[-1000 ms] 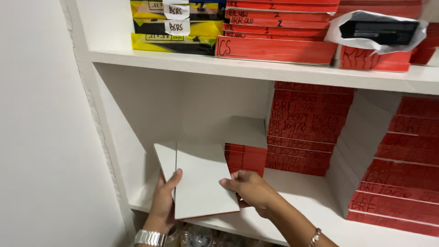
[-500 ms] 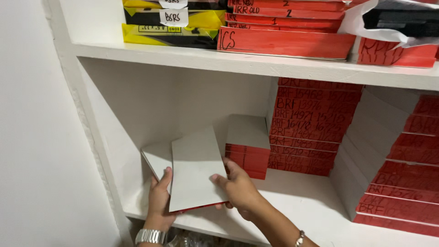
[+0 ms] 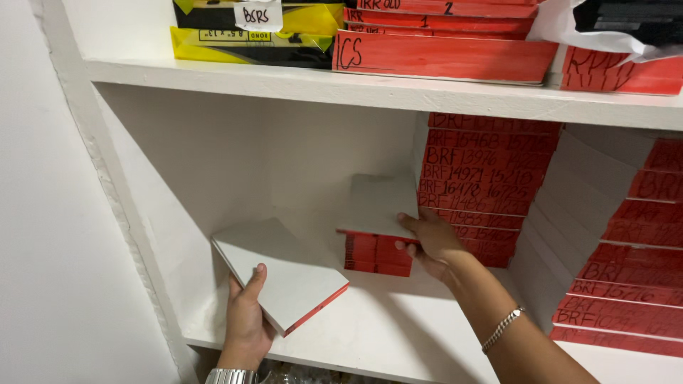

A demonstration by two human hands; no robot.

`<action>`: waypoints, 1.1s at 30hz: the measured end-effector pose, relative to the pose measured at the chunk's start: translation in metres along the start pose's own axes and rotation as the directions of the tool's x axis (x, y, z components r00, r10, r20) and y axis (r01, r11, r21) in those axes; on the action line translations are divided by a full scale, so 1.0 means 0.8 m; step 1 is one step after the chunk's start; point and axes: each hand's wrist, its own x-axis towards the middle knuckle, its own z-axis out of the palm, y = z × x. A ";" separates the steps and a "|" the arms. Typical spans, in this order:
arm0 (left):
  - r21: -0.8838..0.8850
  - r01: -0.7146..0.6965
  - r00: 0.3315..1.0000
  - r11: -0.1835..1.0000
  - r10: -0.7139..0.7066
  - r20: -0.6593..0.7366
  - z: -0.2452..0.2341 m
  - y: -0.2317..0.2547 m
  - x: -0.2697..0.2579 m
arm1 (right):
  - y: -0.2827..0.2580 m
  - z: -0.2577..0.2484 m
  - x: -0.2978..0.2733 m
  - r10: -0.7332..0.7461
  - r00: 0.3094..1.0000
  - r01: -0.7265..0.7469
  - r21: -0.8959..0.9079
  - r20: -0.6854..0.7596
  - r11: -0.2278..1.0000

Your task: The person organizes stacks of notebooks and paper pads on white storage shelves by moving them into aligned piles and clearing space on different shelf levels.

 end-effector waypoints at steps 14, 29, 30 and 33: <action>0.009 0.013 1.000 1.000 -0.013 0.005 0.005 0.004 -0.004 | 0.058 -0.012 -0.026 -0.582 0.511 0.628 -0.737 0.633 -0.250; -0.072 0.001 1.000 0.997 0.000 0.017 -0.001 0.000 0.007 | 0.050 -0.005 0.056 -0.458 0.542 0.586 -0.708 0.705 -0.395; -0.058 0.007 1.000 0.998 -0.006 0.016 0.001 0.002 0.004 | 0.046 -0.003 0.055 -0.449 0.549 0.619 -0.703 0.706 -0.349; -0.064 0.003 1.000 0.998 -0.001 0.030 -0.001 0.001 0.007 | 0.042 -0.001 0.061 -0.443 0.535 0.659 -0.684 0.719 -0.313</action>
